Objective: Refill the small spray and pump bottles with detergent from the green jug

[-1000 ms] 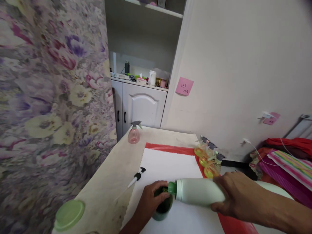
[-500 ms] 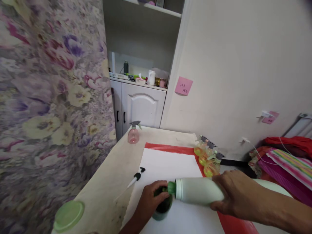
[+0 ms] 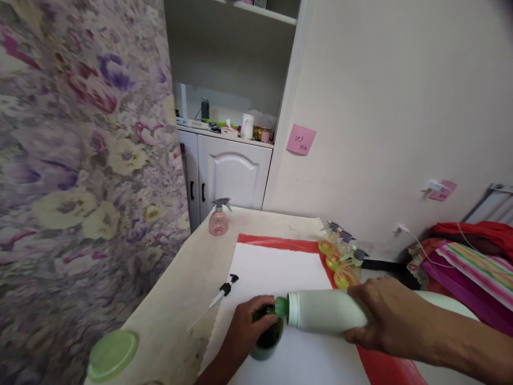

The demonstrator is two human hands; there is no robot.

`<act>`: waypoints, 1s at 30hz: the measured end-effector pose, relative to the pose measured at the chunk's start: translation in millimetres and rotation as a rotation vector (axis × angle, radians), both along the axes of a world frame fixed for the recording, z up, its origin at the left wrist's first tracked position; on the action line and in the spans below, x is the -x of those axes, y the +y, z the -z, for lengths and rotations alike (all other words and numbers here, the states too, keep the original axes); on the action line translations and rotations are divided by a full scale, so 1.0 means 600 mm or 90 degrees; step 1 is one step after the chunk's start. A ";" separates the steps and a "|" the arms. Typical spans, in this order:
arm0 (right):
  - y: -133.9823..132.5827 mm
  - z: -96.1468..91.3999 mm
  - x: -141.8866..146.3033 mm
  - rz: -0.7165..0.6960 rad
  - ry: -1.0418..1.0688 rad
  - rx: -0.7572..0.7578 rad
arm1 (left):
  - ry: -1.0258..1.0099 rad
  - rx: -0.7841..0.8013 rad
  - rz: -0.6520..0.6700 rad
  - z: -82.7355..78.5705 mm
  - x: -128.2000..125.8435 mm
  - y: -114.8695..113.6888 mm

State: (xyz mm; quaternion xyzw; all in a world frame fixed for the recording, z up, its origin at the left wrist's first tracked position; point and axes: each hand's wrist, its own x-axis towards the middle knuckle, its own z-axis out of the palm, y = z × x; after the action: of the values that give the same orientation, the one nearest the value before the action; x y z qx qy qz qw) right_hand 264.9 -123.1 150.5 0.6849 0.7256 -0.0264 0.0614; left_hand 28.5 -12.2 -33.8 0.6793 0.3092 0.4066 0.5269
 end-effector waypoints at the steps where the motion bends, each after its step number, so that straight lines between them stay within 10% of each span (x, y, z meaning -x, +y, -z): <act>1: 0.000 0.000 0.000 0.002 0.002 0.001 | 0.001 -0.002 0.001 0.000 0.000 0.001; 30: 0.001 -0.001 0.002 -0.004 -0.021 -0.016 | 0.011 -0.001 -0.001 0.003 0.001 0.001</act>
State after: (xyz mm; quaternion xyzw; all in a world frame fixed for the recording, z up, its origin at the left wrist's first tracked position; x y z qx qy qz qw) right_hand 263.8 -122.7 151.0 0.6835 0.7270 -0.0058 0.0651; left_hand 27.9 -11.5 -35.6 0.6831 0.3141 0.4013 0.5232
